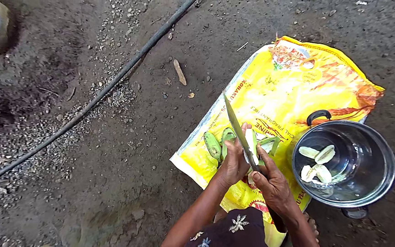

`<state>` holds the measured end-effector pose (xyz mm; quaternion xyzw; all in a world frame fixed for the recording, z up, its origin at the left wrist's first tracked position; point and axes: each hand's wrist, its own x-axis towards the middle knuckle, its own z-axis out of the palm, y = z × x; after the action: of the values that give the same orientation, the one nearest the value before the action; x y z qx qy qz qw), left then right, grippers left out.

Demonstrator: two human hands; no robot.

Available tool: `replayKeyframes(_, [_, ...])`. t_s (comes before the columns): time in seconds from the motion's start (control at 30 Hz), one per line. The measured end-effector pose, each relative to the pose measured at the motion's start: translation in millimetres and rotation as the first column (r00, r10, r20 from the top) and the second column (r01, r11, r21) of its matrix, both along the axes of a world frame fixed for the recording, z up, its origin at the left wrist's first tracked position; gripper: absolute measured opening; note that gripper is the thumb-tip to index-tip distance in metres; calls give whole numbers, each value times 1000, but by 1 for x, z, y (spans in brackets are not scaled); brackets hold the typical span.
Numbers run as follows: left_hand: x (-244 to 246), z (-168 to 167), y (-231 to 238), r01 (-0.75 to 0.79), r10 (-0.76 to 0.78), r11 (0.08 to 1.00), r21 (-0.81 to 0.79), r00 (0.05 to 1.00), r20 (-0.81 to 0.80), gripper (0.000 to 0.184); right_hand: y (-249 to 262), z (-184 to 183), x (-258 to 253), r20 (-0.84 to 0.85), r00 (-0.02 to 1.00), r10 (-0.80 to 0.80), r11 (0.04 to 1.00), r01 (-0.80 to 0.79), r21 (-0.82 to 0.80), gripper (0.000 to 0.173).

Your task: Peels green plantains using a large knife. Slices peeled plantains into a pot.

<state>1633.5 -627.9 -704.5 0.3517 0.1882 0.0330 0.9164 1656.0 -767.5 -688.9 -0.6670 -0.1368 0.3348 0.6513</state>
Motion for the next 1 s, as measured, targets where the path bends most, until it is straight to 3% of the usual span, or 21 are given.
replayKeyframes(0.1, [-3,-5,-4,-7,6,983,184,1000,5,148,-2,-1,0,17,1000,8,1000,-9,4,89])
replayKeyframes(0.17, [-4,-3,-6,-27,35,974,224,999,-31,146,-1,-1,-2,27,1000,-2,1000,2,7,86])
replayKeyframes(0.33, [-1,1,-12,-155,171,971,180,982,-79,139,4,-6,-6,140,989,-56,998,57,-4,77])
replayKeyframes(0.47, [0,-2,-12,-193,200,971,140,979,-40,134,4,-3,-8,54,998,-35,998,32,56,76])
replayKeyframes(0.67, [3,1,-18,-246,249,966,83,968,-37,112,6,-6,-11,151,983,-100,995,95,40,62])
replayKeyframes(0.87, [5,4,-20,-232,248,952,202,967,-60,116,7,-4,-10,111,991,-74,997,70,42,85])
replayKeyframes(1.0, [4,2,-20,-270,289,945,183,954,-83,102,8,-9,-11,118,989,-93,995,89,32,77])
